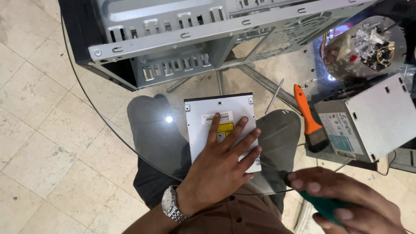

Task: Removing an optical drive from a computer case by unscrewing the mounting screws and sliding the unit out.

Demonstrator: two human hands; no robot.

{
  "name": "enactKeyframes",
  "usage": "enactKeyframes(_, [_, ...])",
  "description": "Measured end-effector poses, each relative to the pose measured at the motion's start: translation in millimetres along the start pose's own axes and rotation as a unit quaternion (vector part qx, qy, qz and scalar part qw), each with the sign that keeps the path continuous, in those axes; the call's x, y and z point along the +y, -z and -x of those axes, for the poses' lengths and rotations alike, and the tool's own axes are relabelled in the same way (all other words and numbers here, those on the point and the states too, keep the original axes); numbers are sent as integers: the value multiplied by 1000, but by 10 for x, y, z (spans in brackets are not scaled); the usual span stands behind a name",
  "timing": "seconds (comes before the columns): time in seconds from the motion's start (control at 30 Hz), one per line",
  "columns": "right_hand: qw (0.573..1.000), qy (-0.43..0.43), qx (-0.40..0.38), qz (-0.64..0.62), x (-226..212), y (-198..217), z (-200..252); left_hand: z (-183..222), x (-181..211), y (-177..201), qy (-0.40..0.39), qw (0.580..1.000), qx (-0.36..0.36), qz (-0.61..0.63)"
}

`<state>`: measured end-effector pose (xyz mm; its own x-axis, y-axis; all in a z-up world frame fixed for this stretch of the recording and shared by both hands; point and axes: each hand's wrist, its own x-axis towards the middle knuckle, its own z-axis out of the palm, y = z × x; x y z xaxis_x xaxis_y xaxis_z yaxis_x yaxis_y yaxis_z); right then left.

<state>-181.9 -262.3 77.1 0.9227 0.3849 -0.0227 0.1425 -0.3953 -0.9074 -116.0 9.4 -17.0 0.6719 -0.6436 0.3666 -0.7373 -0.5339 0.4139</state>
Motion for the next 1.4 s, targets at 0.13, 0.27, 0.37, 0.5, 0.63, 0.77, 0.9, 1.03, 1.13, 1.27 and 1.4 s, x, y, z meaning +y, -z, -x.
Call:
enactKeyframes(0.13, [958,213,95,168,367,44,82,20,3,-5,3,1000,-6,-11])
enactKeyframes(0.27, [950,173,0,258,213,201,90,23,9,13,4,1000,-4,1])
enactKeyframes(0.37, [950,156,136,233,372,130,202,15,-5,4,1,1000,-3,4])
enactKeyframes(0.5, [975,5,93,203,59,51,-51,21,-3,1,0,1000,-13,-5])
enactKeyframes(0.63, [938,223,152,218,278,-34,26,19,-10,-4,3,1000,-9,8])
enactKeyframes(0.77, [942,140,231,200,231,-226,40,20,-3,14,3,1000,-11,4])
enactKeyframes(0.9, [930,147,270,201,320,-119,142,19,-3,0,1,1000,-7,1])
enactKeyframes(1.03, [961,91,132,224,170,89,100,14,-7,9,-1,1000,-17,-5])
enactKeyframes(1.13, [958,150,156,189,200,-87,118,16,-4,10,-1,1000,-19,-6])
enactKeyframes(1.27, [974,59,42,215,38,190,45,20,-4,7,-1,1000,-5,6])
enactKeyframes(1.4, [931,237,156,230,319,11,23,26,-6,-8,0,1000,-6,9])
